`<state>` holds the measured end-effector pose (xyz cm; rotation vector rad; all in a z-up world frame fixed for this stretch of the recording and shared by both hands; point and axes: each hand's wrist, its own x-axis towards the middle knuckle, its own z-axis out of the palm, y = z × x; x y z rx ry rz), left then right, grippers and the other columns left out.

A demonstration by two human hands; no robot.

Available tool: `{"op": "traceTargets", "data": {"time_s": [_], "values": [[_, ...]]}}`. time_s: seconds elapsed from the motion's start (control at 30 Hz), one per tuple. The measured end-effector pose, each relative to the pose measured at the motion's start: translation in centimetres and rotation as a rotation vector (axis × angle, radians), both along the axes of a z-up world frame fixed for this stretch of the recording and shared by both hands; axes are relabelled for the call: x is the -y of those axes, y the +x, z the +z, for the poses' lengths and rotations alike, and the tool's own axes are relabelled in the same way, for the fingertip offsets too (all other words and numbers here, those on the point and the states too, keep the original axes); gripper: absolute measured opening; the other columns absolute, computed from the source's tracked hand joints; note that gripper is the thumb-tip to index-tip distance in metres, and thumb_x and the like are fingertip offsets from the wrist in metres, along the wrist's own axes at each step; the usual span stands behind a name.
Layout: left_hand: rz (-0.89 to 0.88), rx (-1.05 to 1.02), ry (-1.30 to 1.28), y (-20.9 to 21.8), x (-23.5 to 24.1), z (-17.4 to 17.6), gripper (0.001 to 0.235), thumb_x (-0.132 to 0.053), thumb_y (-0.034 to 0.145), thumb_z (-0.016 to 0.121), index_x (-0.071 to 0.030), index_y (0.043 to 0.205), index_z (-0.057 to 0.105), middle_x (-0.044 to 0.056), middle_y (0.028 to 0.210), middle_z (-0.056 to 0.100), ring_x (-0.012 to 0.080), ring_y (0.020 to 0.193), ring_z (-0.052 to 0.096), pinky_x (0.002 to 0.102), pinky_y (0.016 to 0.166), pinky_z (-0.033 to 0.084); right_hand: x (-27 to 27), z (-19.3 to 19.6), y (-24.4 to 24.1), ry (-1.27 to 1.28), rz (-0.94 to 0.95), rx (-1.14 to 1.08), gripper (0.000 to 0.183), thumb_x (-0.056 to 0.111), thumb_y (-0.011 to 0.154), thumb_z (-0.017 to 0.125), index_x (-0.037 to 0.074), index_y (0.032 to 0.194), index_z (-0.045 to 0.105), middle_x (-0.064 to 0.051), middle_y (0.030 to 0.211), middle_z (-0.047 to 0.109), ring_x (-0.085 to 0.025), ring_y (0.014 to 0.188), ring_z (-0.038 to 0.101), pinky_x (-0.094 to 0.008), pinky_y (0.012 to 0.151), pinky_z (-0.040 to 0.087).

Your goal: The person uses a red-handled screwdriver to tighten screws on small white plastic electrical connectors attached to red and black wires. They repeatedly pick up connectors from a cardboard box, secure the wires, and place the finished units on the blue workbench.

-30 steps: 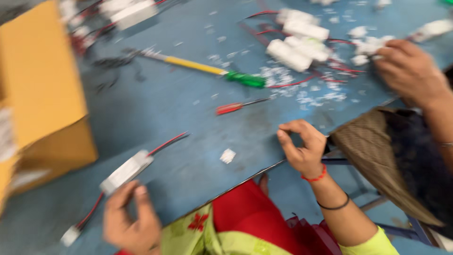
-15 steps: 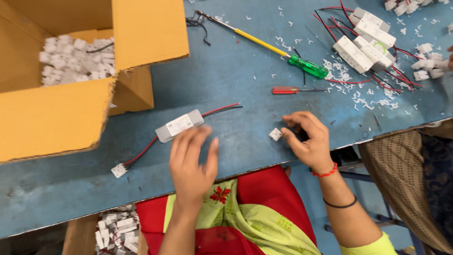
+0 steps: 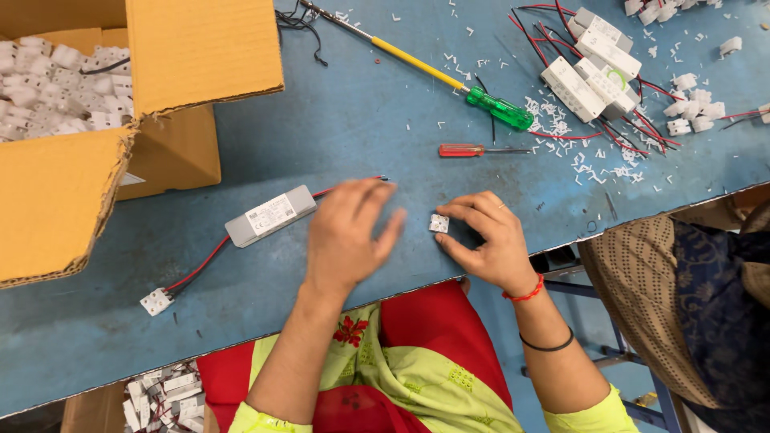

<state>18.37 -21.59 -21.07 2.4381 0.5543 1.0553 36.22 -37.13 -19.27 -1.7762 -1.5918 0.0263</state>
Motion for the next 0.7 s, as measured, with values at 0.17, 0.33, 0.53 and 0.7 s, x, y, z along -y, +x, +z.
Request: {"op": "traceTargets", "data": {"time_s": [0.17, 0.33, 0.53, 0.7], "values": [[-0.104, -0.074, -0.084, 1.3, 1.7, 0.3, 0.071, -0.041, 0.070, 0.086, -0.002, 0.126, 0.067, 0.012, 0.120, 0.065, 0.0343, 0.110, 0.060, 0.048, 0.096, 0.047, 0.8, -1.4, 0.3, 0.084, -0.064, -0.129, 0.028, 0.004, 0.085, 0.077, 0.003, 0.113, 0.071, -0.010, 0.111, 0.070, -0.024, 0.096, 0.069, -0.033, 0.083, 0.055], [-0.047, -0.051, -0.140, 1.4, 2.5, 0.0, 0.054, -0.035, 0.075, 0.084, -0.008, 0.120, 0.070, 0.010, 0.121, 0.065, 0.0318, 0.112, 0.060, 0.045, 0.098, 0.047, 0.9, -2.5, 1.0, 0.163, -0.265, -0.237, 0.018, 0.000, 0.098, 0.071, 0.000, 0.116, 0.071, -0.010, 0.112, 0.070, -0.017, 0.089, 0.068, -0.027, 0.076, 0.054], [0.255, 0.032, 0.073, -0.1, 2.0, -0.5, 0.025, -0.016, 0.092, 0.074, -0.007, 0.115, 0.070, 0.007, 0.122, 0.065, 0.0277, 0.120, 0.061, 0.049, 0.114, 0.045, -1.1, -2.2, 4.7, 0.254, -0.375, 0.240, 0.025, 0.001, 0.093, 0.075, 0.002, 0.118, 0.071, -0.014, 0.124, 0.068, -0.034, 0.117, 0.063, -0.042, 0.105, 0.050], [0.393, -0.119, 0.242, -1.8, -1.2, -0.1, 0.026, -0.020, 0.085, 0.075, -0.004, 0.106, 0.074, 0.011, 0.117, 0.068, 0.0308, 0.116, 0.061, 0.054, 0.111, 0.041, -2.4, -3.0, 5.6, 0.158, -0.277, 0.305, 0.036, 0.003, 0.093, 0.072, -0.003, 0.128, 0.066, -0.019, 0.130, 0.064, -0.040, 0.128, 0.058, -0.047, 0.115, 0.044]]}}
